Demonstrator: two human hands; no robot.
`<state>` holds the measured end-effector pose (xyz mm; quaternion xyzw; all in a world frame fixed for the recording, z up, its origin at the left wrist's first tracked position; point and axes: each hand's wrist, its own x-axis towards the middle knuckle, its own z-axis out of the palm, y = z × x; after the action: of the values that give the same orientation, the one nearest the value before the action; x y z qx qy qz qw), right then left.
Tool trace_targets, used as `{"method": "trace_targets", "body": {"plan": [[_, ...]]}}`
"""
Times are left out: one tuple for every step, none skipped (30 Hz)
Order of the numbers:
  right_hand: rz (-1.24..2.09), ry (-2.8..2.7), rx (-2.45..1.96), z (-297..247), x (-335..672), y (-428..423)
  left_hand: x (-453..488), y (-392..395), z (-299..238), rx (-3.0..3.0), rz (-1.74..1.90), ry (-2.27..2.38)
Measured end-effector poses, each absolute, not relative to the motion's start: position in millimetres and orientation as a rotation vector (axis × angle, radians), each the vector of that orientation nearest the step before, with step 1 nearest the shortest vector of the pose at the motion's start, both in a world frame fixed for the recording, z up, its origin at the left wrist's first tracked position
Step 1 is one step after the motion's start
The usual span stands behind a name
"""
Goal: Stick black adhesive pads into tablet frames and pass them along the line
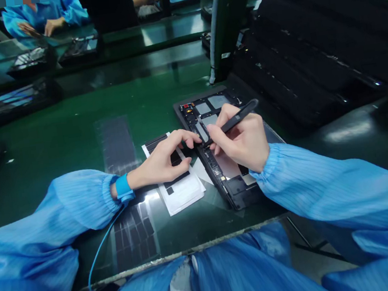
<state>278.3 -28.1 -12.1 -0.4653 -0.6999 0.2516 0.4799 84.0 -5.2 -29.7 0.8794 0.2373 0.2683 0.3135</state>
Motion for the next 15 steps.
{"method": "trace_targets", "body": {"plan": [[0.630,-1.696,-1.135,-11.7,278.1,-28.6,84.1,-5.1,-30.0,2.312,0.717,0.618],[0.645,-1.686,-1.135,-11.4,277.9,-29.1,84.2,-5.0,-30.4,2.305,0.723,0.611],[0.656,-1.680,-1.136,-11.1,277.9,-29.3,84.3,-5.1,-30.7,2.299,0.725,0.606],[0.662,-1.679,-1.139,-10.8,277.9,-29.5,84.4,-5.2,-30.9,2.294,0.725,0.604],[0.665,-1.686,-1.144,-10.7,278.1,-29.5,84.4,-5.5,-31.0,2.292,0.722,0.604],[0.660,-1.699,-1.148,-10.8,278.2,-29.4,84.4,-5.8,-31.0,2.291,0.721,0.604],[0.644,-1.717,-1.152,-11.1,278.4,-29.3,84.4,-6.1,-31.0,2.292,0.721,0.604],[0.613,-1.738,-1.153,-11.7,278.4,-29.3,84.2,-6.3,-30.8,2.293,0.724,0.604],[0.570,-1.770,-1.148,-12.5,278.3,-29.3,83.9,-6.4,-30.7,2.296,0.727,0.601],[0.516,-1.812,-1.134,-13.6,278.1,-29.4,83.5,-6.3,-30.4,2.300,0.726,0.599],[0.456,-1.861,-1.117,-15.0,277.9,-29.5,83.0,-6.0,-30.2,2.308,0.721,0.598],[0.401,-1.913,-1.102,-16.5,277.7,-29.6,82.6,-5.7,-29.8,2.319,0.711,0.599],[0.362,-1.963,-1.088,-17.7,277.8,-29.6,82.3,-5.4,-29.3,2.334,0.696,0.603],[0.339,-2.001,-1.077,-18.2,278.2,-29.7,82.4,-5.3,-28.8,2.355,0.679,0.611],[0.330,-2.017,-1.064,-17.6,279.0,-30.2,83.0,-5.8,-28.0,2.383,0.656,0.621]]}}
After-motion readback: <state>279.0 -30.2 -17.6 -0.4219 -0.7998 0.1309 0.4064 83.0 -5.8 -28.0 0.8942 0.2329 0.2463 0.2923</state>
